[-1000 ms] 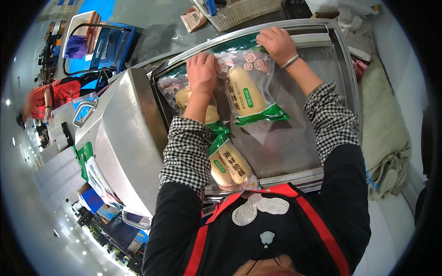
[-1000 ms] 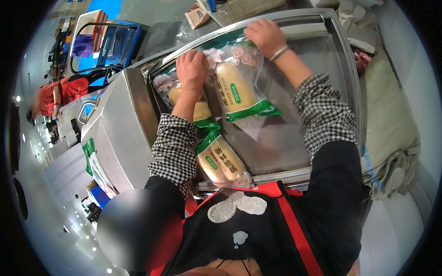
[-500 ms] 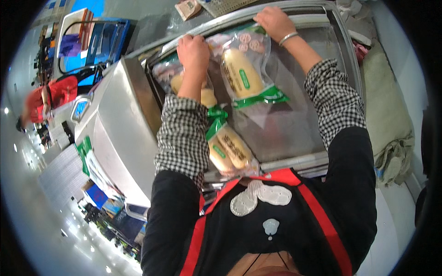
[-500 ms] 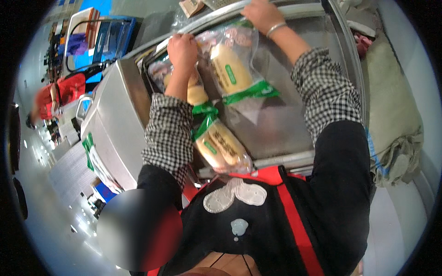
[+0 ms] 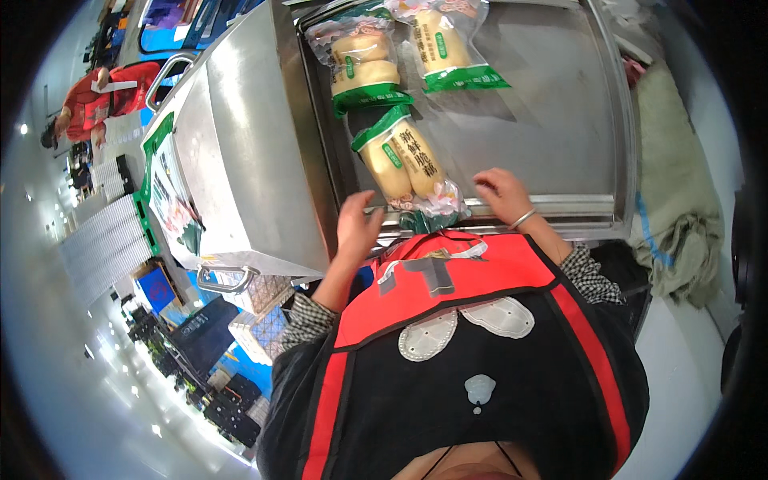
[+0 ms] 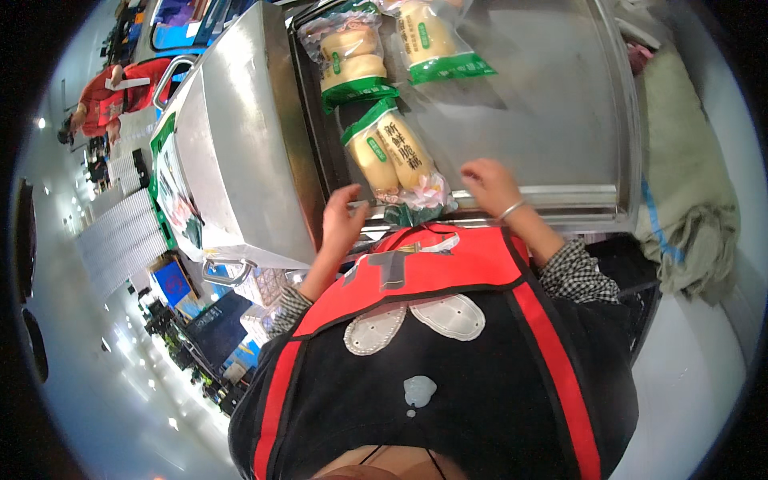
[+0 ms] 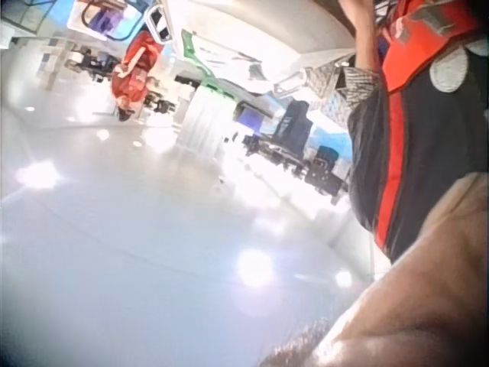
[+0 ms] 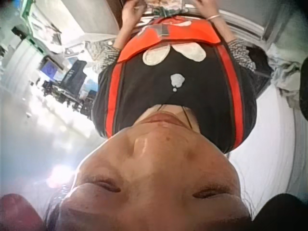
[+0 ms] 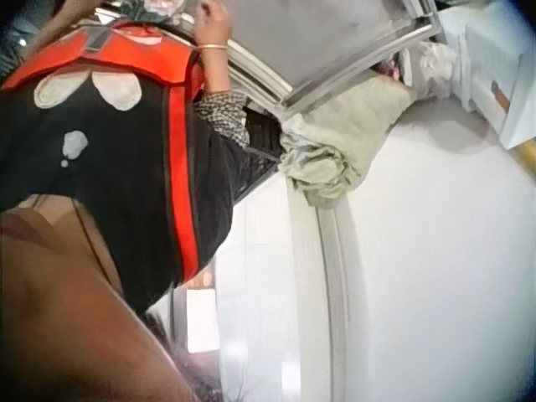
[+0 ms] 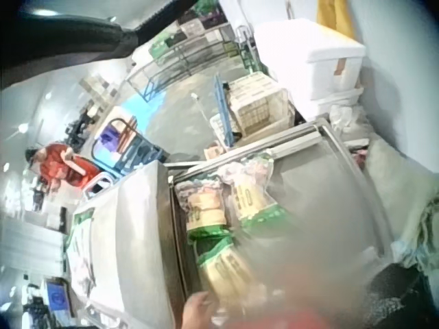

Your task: The person transfers packaged frozen buns from black crates into a chest freezer, arranging them in rows. The person handles the packages by hand and places them neatly inside the freezer.

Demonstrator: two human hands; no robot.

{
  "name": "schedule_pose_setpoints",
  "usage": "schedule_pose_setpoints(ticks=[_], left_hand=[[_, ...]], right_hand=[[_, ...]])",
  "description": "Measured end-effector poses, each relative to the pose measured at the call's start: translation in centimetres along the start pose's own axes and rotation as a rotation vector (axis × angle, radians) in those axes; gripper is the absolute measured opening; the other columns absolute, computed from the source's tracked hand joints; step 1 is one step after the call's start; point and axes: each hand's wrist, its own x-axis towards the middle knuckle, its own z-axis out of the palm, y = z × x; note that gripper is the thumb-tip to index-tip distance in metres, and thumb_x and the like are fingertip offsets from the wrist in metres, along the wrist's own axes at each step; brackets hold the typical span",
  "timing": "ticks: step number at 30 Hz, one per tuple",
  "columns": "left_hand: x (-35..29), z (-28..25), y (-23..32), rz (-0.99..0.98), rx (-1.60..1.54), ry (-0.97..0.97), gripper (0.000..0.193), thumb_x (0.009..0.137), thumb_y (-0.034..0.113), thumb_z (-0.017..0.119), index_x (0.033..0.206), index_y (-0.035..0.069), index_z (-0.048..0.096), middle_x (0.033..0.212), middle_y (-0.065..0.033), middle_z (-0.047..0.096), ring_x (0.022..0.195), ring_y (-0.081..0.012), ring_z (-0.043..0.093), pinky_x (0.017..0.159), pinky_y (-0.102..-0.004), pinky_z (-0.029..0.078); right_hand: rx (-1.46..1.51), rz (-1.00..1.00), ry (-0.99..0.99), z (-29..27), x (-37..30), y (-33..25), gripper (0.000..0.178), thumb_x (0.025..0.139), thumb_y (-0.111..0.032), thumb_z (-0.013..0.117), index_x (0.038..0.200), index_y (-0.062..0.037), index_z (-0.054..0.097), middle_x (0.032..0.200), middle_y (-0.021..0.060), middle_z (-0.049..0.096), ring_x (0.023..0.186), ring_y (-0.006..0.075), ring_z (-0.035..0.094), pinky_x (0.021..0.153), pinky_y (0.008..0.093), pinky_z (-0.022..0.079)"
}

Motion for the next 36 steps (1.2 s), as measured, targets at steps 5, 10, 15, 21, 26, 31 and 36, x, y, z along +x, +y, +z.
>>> schedule_pose_setpoints(ticks=[5,10,15,21,26,31,36], left_hand=[[-3.6,2.4,2.9,0.366,0.117,0.011,0.046,0.073,0.007,0.07,0.117,0.008,0.058,0.114,-0.015,0.057,0.106,-0.0335,0.054,0.09,-0.0399,0.044],[-3.0,2.5,1.0,0.493,0.239,-0.07,0.048,0.069,0.0,0.064,0.116,0.009,0.059,0.111,-0.0169,0.055,0.104,-0.0352,0.052,0.09,-0.0414,0.042],[0.8,1.1,0.0,0.648,0.289,-0.231,0.044,0.067,-0.006,0.05,0.109,0.005,0.06,0.106,-0.0172,0.057,0.103,-0.0356,0.052,0.091,-0.0439,0.041],[4.3,-0.1,3.0,0.61,0.273,-0.243,0.033,0.074,-0.007,0.052,0.106,0.001,0.06,0.1,-0.0145,0.059,0.089,-0.0313,0.057,0.071,-0.0376,0.046],[6.8,0.5,6.3,0.792,0.263,-0.296,0.023,0.078,-0.005,0.055,0.1,0.0,0.062,0.1,-0.0138,0.06,0.085,-0.0268,0.06,0.061,-0.0314,0.049],[6.5,1.7,8.1,0.785,0.327,-0.438,0.019,0.081,-0.003,0.056,0.099,0.0,0.062,0.099,-0.013,0.06,0.086,-0.0267,0.06,0.062,-0.0313,0.051],[7.0,2.8,10.4,0.826,0.305,-0.507,0.017,0.082,-0.001,0.057,0.099,0.0,0.061,0.1,-0.0131,0.06,0.087,-0.0271,0.06,0.063,-0.0313,0.051]], right_hand=[[-0.143,-0.126,0.149,0.7,-3.8,-0.6,0.02,0.078,-0.012,0.061,0.097,-0.007,0.062,0.09,0.0115,0.06,0.087,0.0317,0.056,0.082,0.0404,0.045],[-0.285,0.156,0.836,-6.4,-10.6,-0.1,0.032,0.077,-0.013,0.064,0.108,-0.0085,0.058,0.113,0.0122,0.053,0.109,0.0331,0.048,0.093,0.0403,0.04],[-0.636,0.6,1.459,-10.2,-25.8,3.1,0.041,0.073,-0.011,0.066,0.113,-0.0105,0.057,0.118,0.0139,0.052,0.112,0.0334,0.046,0.097,0.0431,0.036],[-0.858,1.836,1.423,-1.5,-49.9,9.1,0.051,0.069,-0.027,0.072,0.115,-0.0133,0.056,0.123,0.0151,0.051,0.115,0.0347,0.046,0.097,0.0441,0.038],[-0.717,2.521,1.42,11.8,-62.9,5.1,0.049,0.076,-0.047,0.065,0.111,-0.014,0.057,0.117,0.0129,0.054,0.107,0.0345,0.052,0.088,0.0468,0.044],[-0.113,2.493,1.095,11.6,-64.1,1.7,0.047,0.081,-0.048,0.061,0.115,-0.0154,0.059,0.114,0.0108,0.061,0.112,0.0322,0.052,0.089,0.0467,0.044],[-0.28,2.189,1.247,11.5,-65.3,4.2,0.045,0.082,-0.049,0.06,0.098,-0.0073,0.065,0.095,0.0177,0.064,0.089,0.0361,0.06,0.073,0.048,0.048]])
